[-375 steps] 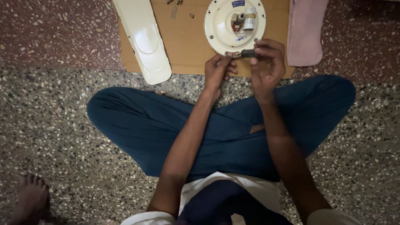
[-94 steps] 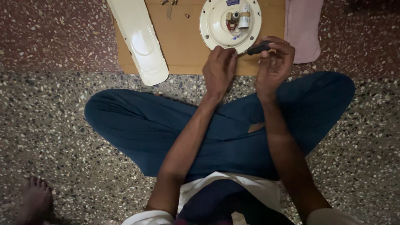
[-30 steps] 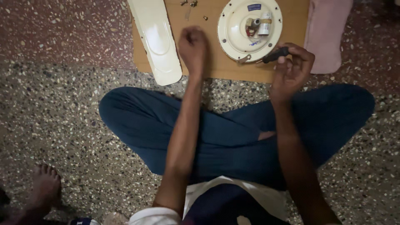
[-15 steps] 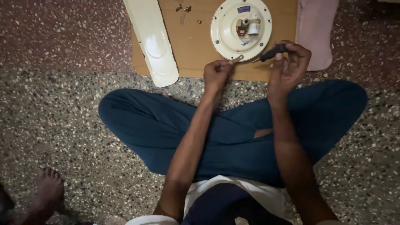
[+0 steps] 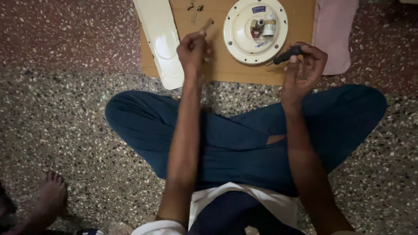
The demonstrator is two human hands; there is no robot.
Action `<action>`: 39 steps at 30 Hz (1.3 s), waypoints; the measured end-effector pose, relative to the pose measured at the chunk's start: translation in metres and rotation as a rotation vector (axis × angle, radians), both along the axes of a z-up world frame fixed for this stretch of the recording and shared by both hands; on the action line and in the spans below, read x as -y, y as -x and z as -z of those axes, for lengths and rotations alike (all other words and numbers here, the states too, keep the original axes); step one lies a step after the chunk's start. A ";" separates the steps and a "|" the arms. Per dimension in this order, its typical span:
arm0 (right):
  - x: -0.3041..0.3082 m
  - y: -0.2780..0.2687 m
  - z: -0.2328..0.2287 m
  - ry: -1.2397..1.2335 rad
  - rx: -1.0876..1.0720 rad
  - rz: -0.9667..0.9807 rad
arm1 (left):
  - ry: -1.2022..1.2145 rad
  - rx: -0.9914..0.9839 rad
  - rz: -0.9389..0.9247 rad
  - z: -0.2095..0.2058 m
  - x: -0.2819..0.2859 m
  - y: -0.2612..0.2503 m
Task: The person sits on the floor and uses a screwdriver to tighten screws on a ceiling fan motor housing. They then use a brush to clean the motor housing and align a fan blade with the motor, preparing to attach it.
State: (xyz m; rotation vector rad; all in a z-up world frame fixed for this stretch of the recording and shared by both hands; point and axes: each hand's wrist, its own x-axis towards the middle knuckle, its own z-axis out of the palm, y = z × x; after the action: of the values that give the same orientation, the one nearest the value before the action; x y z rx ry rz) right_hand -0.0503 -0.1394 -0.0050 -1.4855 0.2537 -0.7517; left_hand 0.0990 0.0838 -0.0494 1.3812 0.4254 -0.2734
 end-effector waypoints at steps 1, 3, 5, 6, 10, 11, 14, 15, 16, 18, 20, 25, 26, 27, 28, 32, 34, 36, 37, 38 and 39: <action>-0.001 0.000 -0.001 -0.001 0.002 -0.004 | -0.019 -0.070 0.019 -0.005 -0.001 -0.007; 0.000 -0.002 -0.002 0.003 0.010 -0.005 | -0.007 -0.096 0.028 -0.009 0.001 -0.011; 0.002 -0.003 -0.003 -0.005 -0.006 0.037 | 0.049 -0.020 0.014 -0.004 0.003 -0.002; 0.001 -0.002 -0.002 -0.012 -0.019 0.057 | 0.000 0.024 0.050 0.001 0.002 0.006; 0.002 -0.002 -0.002 0.014 -0.004 0.052 | -0.006 0.136 0.231 0.023 -0.002 0.048; 0.003 -0.001 -0.003 0.025 0.006 0.054 | 0.038 0.149 0.285 0.026 -0.001 0.057; 0.005 -0.002 -0.006 0.046 0.029 0.062 | -0.024 0.192 0.378 0.032 0.007 0.074; 0.007 -0.001 -0.006 0.053 0.035 0.066 | -0.063 0.197 0.386 0.031 0.011 0.079; 0.009 -0.001 -0.007 0.067 0.042 0.080 | -0.101 0.202 0.397 0.030 0.015 0.083; 0.016 0.000 -0.006 0.097 0.056 0.109 | -0.210 0.274 0.416 0.025 0.021 0.088; 0.023 0.001 -0.002 0.089 0.063 0.130 | -0.353 0.408 0.433 0.017 0.026 0.090; 0.035 0.007 0.008 0.042 0.050 0.162 | -0.499 0.331 0.443 -0.003 0.031 0.086; 0.037 0.008 0.009 0.062 0.023 0.166 | -0.540 0.300 0.444 -0.006 0.031 0.086; 0.039 0.009 0.011 0.082 -0.004 0.170 | -0.524 0.339 0.425 -0.008 0.032 0.085; 0.041 0.008 0.013 0.067 -0.016 0.174 | -0.510 0.378 0.406 -0.009 0.032 0.084; 0.053 0.004 0.021 0.027 -0.068 0.195 | -0.491 0.421 0.351 -0.007 0.033 0.081; 0.060 0.003 0.023 0.036 -0.109 0.204 | -0.497 0.382 0.351 -0.007 0.034 0.080; 0.064 0.003 0.024 0.065 -0.165 0.209 | -0.497 0.363 0.359 -0.009 0.034 0.080; 0.064 0.004 0.025 0.087 -0.213 0.226 | -0.495 0.363 0.367 -0.010 0.034 0.080; 0.063 0.004 0.026 0.110 -0.262 0.243 | -0.494 0.363 0.375 -0.012 0.034 0.080; 0.060 0.004 0.027 0.132 -0.310 0.260 | -0.474 0.371 0.377 -0.014 0.034 0.080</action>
State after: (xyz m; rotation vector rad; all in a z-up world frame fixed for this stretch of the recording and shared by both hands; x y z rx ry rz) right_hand -0.0542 -0.1998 -0.0316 -1.7143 0.6530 -0.7525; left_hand 0.0191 0.0497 -0.0352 1.9342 -0.0939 -0.2223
